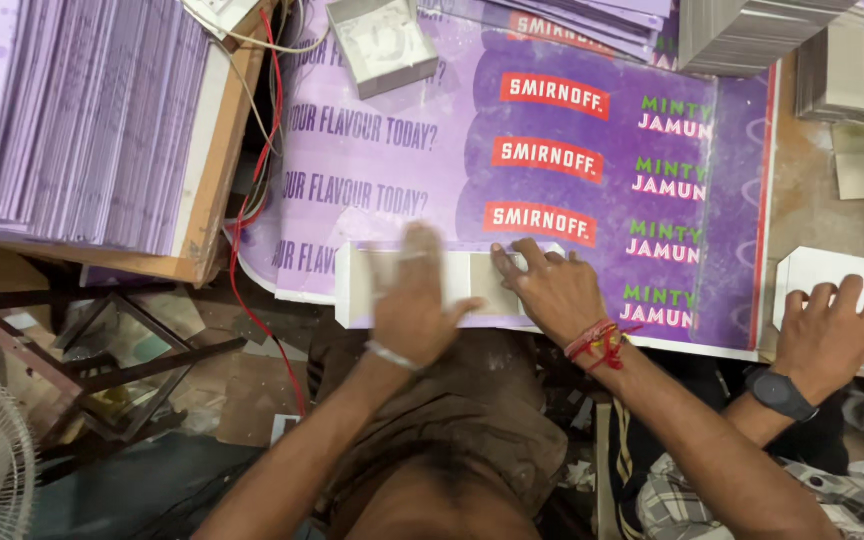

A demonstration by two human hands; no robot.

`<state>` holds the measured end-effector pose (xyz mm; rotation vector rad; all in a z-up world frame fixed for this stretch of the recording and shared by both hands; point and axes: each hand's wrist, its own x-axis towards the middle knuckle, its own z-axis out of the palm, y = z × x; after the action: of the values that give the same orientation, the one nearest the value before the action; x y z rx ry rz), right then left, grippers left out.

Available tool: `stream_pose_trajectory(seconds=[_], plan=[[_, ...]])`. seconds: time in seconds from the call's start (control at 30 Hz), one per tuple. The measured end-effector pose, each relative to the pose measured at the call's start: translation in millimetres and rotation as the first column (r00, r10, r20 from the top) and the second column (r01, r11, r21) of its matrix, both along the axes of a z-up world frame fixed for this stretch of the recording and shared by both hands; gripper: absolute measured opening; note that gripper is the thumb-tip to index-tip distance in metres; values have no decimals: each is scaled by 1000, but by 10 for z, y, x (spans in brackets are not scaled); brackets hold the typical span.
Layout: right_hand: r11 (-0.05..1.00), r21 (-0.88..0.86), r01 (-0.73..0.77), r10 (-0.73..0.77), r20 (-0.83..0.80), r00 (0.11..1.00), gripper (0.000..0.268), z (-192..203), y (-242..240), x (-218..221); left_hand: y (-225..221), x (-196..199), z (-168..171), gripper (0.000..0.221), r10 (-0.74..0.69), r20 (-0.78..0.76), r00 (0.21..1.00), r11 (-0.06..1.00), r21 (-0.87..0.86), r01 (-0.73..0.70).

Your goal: The person folds flat purple cardboard sheets into small rectangular boxes by hand, aligning edges and creasing folds. They repeatedly pick up sheets, fold them into shape, and place the finished boxes into a stack on the table.

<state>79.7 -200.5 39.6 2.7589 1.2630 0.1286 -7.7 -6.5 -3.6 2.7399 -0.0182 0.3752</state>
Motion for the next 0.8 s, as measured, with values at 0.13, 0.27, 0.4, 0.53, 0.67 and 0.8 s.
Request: stream_pose_trajectory(seconds=[0.13, 0.27, 0.4, 0.53, 0.67, 0.8], plan=[[997, -77, -3, 2, -17, 1000, 43, 66, 65, 46, 302, -277, 6, 100, 177, -108, 978, 980, 109, -165], [997, -69, 37, -51, -215, 975, 48, 140, 148, 211, 93, -159, 4, 101, 134, -12, 991, 991, -14, -134], [990, -104, 90, -116, -275, 954, 52, 193, 129, 300, -214, -180, 30, 71, -201, 47, 978, 958, -200, 206], [959, -99, 265, -283, -388, 877, 50, 264, 75, 396, -213, -396, 132, 46, -224, 97, 970, 944, -227, 241], [853, -150, 501, -499, -517, 695, 26, 181, -27, 102, -10, -345, 24, 57, -174, 78, 982, 959, -215, 187], [807, -73, 587, -448, -724, 525, 30, 4, -39, -253, 237, -95, -111, 53, -289, 91, 953, 913, -273, 303]])
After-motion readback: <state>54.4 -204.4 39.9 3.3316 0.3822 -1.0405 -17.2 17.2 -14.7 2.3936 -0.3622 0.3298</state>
